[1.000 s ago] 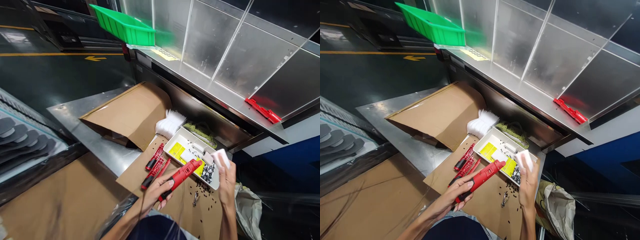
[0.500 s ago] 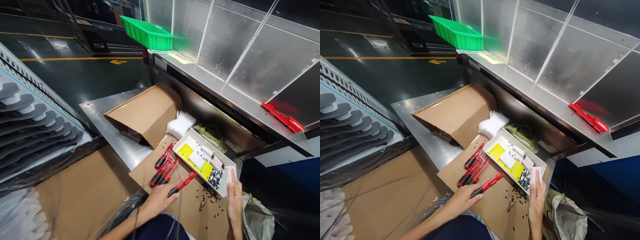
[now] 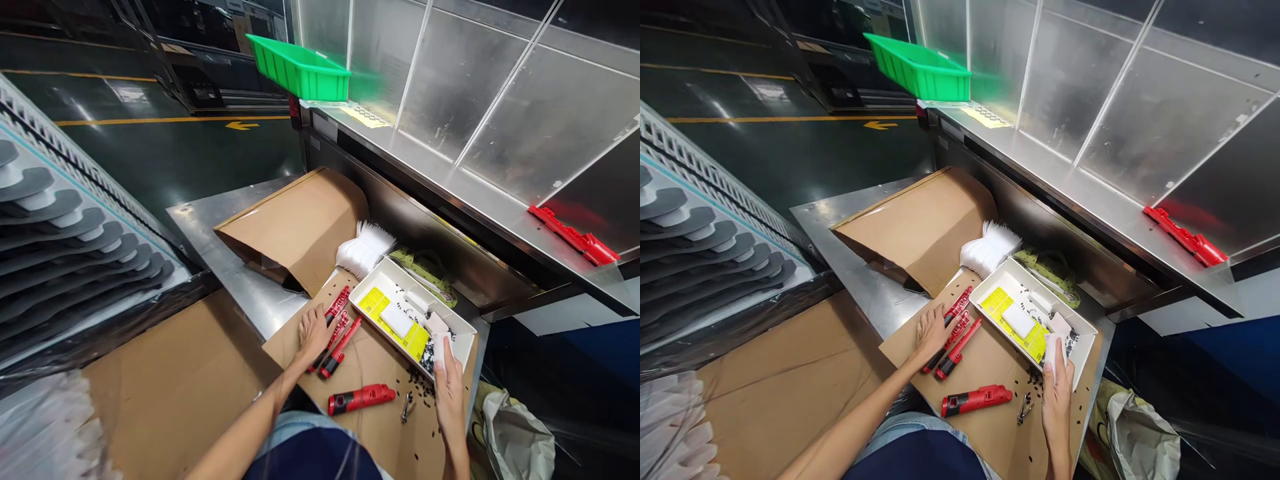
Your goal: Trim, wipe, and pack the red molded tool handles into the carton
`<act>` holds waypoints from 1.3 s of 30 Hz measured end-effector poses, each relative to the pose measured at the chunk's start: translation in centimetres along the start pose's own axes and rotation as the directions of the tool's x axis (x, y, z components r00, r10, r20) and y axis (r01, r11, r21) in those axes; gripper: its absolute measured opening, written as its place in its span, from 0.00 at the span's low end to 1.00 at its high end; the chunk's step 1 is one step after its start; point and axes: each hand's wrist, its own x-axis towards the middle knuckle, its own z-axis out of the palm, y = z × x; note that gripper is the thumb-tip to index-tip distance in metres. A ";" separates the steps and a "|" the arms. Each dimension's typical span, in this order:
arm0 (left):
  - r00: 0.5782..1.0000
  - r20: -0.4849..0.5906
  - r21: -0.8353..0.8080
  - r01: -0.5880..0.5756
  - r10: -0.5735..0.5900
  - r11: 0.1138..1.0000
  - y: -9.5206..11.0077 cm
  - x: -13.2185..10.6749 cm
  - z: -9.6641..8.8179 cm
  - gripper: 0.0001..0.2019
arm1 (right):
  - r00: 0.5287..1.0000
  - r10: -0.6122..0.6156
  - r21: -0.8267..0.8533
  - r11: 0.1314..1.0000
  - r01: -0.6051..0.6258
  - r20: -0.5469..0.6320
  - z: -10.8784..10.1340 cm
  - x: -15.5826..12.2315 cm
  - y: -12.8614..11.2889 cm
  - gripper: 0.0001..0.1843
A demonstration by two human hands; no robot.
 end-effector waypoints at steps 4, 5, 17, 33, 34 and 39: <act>0.999 0.001 -0.187 0.048 -0.049 0.981 -0.9 0.9 -1.1 0.23 | 0.999 0.039 0.038 0.999 -0.039 -0.011 0.0 0.1 -0.2 0.31; 0.998 0.012 -0.248 0.062 -0.061 0.967 -1.0 0.8 -1.9 0.22 | 0.999 0.048 0.053 0.997 -0.048 -0.012 -0.1 0.1 -0.3 0.32; 0.647 0.708 -0.706 0.662 0.283 0.253 5.8 -9.7 -7.3 0.41 | 0.886 -0.437 -0.168 0.872 0.460 0.158 3.4 0.9 -9.9 0.25; 0.373 0.891 -0.449 0.802 0.257 0.393 8.9 -10.5 -7.1 0.32 | 0.823 -0.562 -0.104 0.816 0.568 0.082 0.9 0.0 -10.8 0.25; 0.394 0.884 -0.467 0.782 0.252 0.412 9.0 -10.6 -7.1 0.35 | 0.803 -0.586 -0.088 0.799 0.595 0.105 1.0 -0.2 -10.8 0.25; 0.488 0.809 -0.588 0.658 0.327 0.472 9.7 -10.8 -7.7 0.48 | 0.862 -0.506 -0.247 0.839 0.486 -0.023 1.3 -0.9 -10.0 0.25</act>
